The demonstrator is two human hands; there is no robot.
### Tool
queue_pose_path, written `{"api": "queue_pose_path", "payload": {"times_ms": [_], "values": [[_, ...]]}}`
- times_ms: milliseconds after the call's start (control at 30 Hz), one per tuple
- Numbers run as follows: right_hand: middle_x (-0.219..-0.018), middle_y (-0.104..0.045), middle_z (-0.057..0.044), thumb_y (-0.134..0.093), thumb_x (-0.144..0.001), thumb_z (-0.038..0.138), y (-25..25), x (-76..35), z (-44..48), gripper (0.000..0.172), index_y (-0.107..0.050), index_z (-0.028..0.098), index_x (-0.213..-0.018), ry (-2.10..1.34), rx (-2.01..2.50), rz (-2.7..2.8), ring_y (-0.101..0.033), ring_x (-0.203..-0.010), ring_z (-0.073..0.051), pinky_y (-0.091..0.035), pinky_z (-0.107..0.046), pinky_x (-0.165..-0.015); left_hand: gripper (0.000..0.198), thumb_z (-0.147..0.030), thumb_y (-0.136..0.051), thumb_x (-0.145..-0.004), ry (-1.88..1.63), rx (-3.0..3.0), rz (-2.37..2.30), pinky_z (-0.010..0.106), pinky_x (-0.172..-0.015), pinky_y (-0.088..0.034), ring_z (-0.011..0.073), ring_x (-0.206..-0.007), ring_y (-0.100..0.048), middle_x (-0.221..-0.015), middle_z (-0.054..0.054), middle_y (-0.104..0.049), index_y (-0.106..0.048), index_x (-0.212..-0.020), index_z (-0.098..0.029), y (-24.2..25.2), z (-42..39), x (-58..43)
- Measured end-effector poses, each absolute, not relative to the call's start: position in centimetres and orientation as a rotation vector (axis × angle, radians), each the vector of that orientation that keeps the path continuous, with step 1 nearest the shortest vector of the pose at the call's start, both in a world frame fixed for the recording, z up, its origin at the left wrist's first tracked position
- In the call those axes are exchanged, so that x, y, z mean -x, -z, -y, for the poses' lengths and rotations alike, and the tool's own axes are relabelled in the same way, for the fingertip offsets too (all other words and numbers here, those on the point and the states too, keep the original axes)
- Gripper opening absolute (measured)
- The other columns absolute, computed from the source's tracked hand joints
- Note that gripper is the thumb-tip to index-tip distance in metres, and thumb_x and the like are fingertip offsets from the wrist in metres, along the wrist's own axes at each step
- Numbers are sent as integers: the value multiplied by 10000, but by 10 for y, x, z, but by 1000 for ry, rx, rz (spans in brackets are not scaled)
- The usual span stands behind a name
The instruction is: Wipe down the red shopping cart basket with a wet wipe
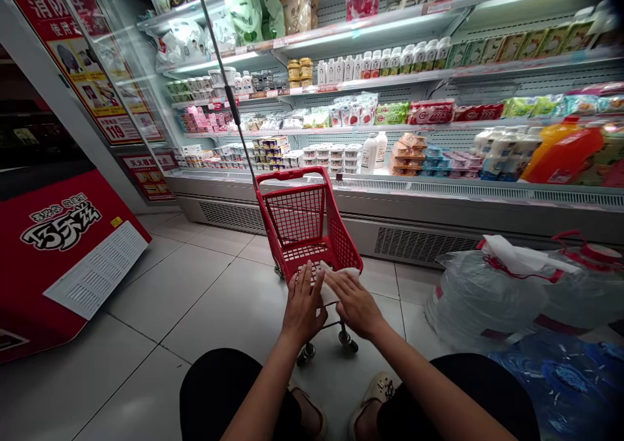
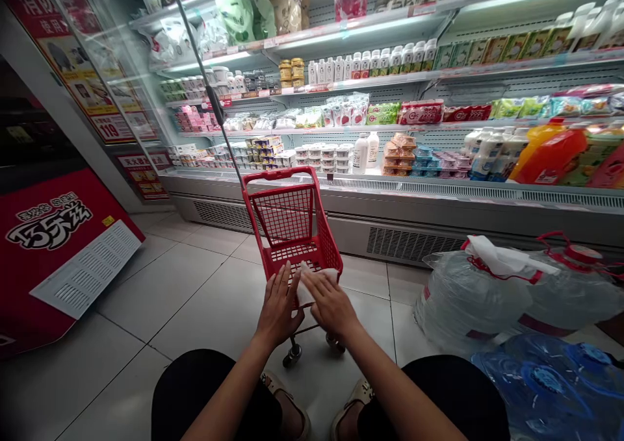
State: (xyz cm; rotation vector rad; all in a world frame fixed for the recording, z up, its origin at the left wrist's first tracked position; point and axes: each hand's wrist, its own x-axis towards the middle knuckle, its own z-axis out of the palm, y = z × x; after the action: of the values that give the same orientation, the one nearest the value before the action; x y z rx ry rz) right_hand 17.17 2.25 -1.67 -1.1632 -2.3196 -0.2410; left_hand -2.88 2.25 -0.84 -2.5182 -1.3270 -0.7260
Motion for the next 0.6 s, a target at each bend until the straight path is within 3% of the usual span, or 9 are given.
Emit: {"api": "queue_pose_path", "payload": {"times_ms": [200, 600], "values": [[-1538, -563, -53, -406, -927, 117, 16, -219, -33, 649, -441, 216, -1568, 270, 1318, 2245, -477, -1433, -227, -251, -496, -1286, 994, -229, -662, -847, 670, 2516, 1272, 556, -1289, -138, 327, -1615, -121, -1755, 119, -66, -121, -1680, -240, 6, -26, 21], [-1679, -356, -21, -411, -827, 85, 22, -180, 28, 864, -240, 217, -1664, 275, 1137, 2340, -313, -1553, -231, -299, -477, -1279, 800, -264, -549, -959, 626, 2473, 1184, 528, -1307, -89, 273, -1604, -191, -1737, 45, -200, -188, -1671, -302, 3, -16, 90]]}}
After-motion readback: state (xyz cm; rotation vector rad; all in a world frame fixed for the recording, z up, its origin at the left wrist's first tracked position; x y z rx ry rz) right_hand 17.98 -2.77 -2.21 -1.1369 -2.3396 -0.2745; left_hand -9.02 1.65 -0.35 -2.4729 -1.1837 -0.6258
